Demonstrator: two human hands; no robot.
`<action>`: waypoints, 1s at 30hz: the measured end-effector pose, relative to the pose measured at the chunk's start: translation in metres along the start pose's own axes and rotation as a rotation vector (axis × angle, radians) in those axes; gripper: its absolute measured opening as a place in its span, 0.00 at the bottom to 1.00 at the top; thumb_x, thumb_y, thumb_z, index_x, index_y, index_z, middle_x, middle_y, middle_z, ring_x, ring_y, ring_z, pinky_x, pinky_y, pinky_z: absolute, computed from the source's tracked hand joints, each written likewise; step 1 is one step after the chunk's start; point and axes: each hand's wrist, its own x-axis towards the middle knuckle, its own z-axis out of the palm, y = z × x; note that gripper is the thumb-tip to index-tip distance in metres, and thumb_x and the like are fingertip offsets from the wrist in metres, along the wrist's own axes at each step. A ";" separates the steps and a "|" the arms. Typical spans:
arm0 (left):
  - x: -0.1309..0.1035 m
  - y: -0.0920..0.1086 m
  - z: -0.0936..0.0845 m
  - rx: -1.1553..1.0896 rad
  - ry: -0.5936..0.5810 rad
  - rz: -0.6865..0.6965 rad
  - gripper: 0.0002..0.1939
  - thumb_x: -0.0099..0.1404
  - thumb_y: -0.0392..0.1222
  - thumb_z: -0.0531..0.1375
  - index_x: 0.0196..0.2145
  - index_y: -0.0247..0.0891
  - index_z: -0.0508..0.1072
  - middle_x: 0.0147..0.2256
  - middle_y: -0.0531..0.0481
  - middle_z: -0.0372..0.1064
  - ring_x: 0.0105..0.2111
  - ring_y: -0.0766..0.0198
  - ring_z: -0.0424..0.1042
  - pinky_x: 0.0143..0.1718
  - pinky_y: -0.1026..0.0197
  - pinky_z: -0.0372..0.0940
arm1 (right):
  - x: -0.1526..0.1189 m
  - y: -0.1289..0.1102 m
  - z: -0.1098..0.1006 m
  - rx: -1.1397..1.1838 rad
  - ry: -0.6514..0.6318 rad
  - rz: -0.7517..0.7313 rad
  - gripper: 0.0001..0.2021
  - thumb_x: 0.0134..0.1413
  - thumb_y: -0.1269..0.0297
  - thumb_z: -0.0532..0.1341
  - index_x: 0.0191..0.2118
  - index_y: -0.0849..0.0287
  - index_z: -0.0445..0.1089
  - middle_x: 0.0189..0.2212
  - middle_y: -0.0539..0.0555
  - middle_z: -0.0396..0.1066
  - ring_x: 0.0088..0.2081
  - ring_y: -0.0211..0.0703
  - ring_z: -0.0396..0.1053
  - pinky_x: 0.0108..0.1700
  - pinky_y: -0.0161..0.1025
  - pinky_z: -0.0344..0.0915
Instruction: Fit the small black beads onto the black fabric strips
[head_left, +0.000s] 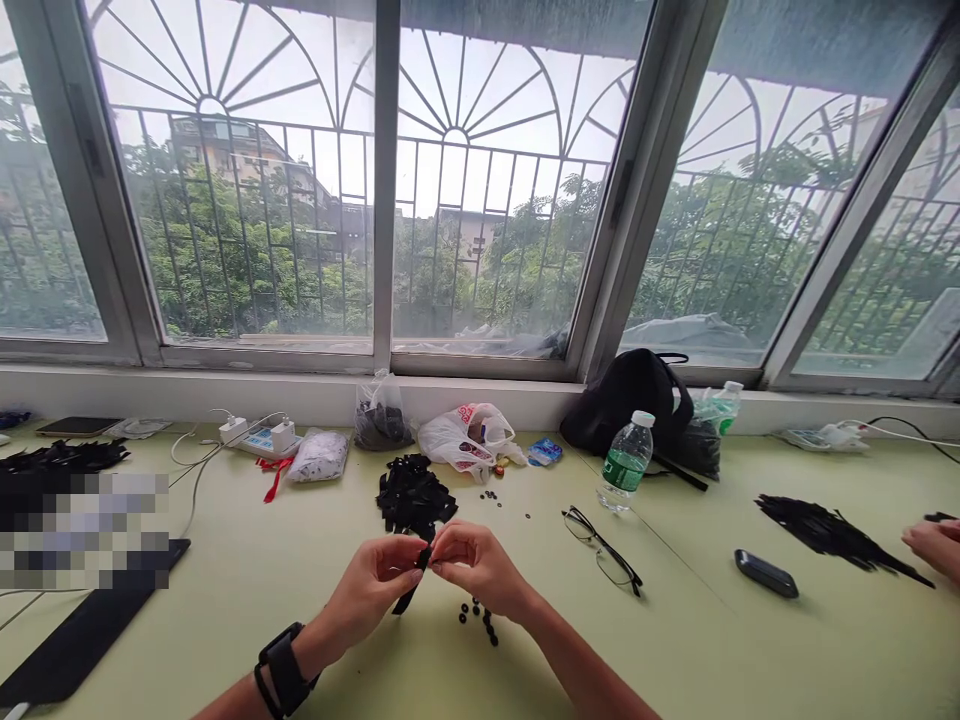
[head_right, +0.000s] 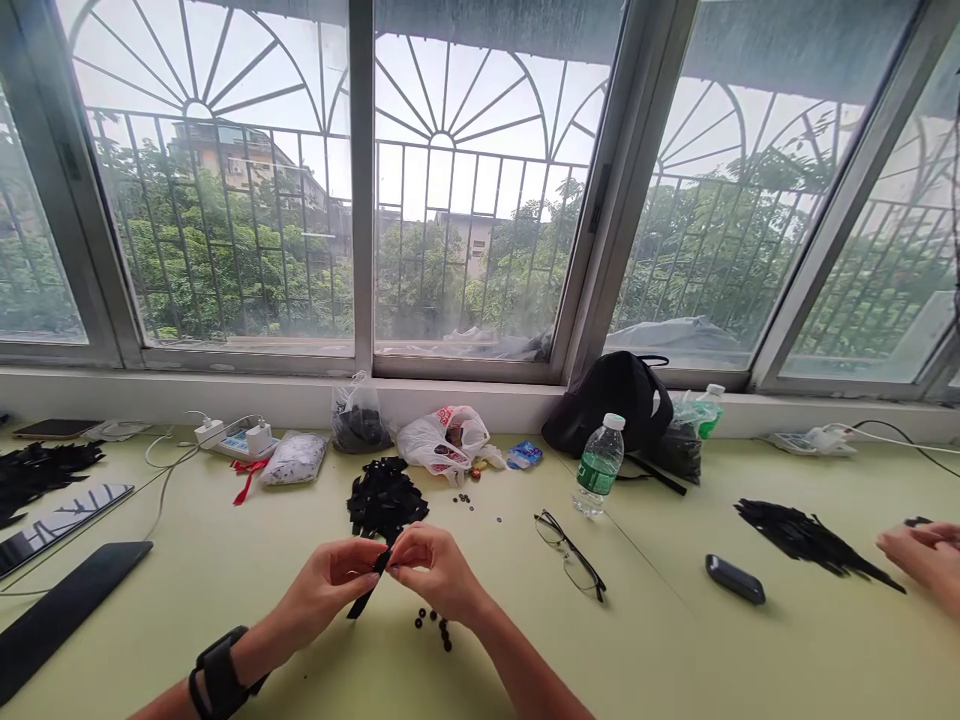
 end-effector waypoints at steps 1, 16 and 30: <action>-0.001 0.002 0.001 -0.015 -0.005 0.009 0.19 0.59 0.46 0.70 0.46 0.37 0.79 0.42 0.42 0.79 0.41 0.54 0.76 0.43 0.57 0.69 | 0.000 0.000 0.001 -0.009 0.003 -0.008 0.10 0.51 0.59 0.71 0.32 0.61 0.76 0.37 0.54 0.72 0.37 0.43 0.74 0.43 0.40 0.72; -0.004 0.008 0.008 0.039 0.086 0.049 0.14 0.61 0.48 0.69 0.40 0.37 0.77 0.31 0.47 0.79 0.31 0.62 0.74 0.33 0.64 0.66 | 0.000 0.002 0.007 0.055 0.003 0.032 0.13 0.51 0.57 0.72 0.36 0.61 0.77 0.30 0.53 0.75 0.33 0.43 0.72 0.41 0.40 0.70; -0.006 0.017 0.013 0.006 0.090 0.087 0.12 0.63 0.47 0.68 0.39 0.36 0.77 0.35 0.45 0.79 0.36 0.59 0.76 0.38 0.62 0.70 | -0.001 0.004 0.008 -0.034 -0.063 0.021 0.11 0.54 0.56 0.70 0.35 0.60 0.76 0.38 0.53 0.70 0.36 0.41 0.69 0.39 0.38 0.68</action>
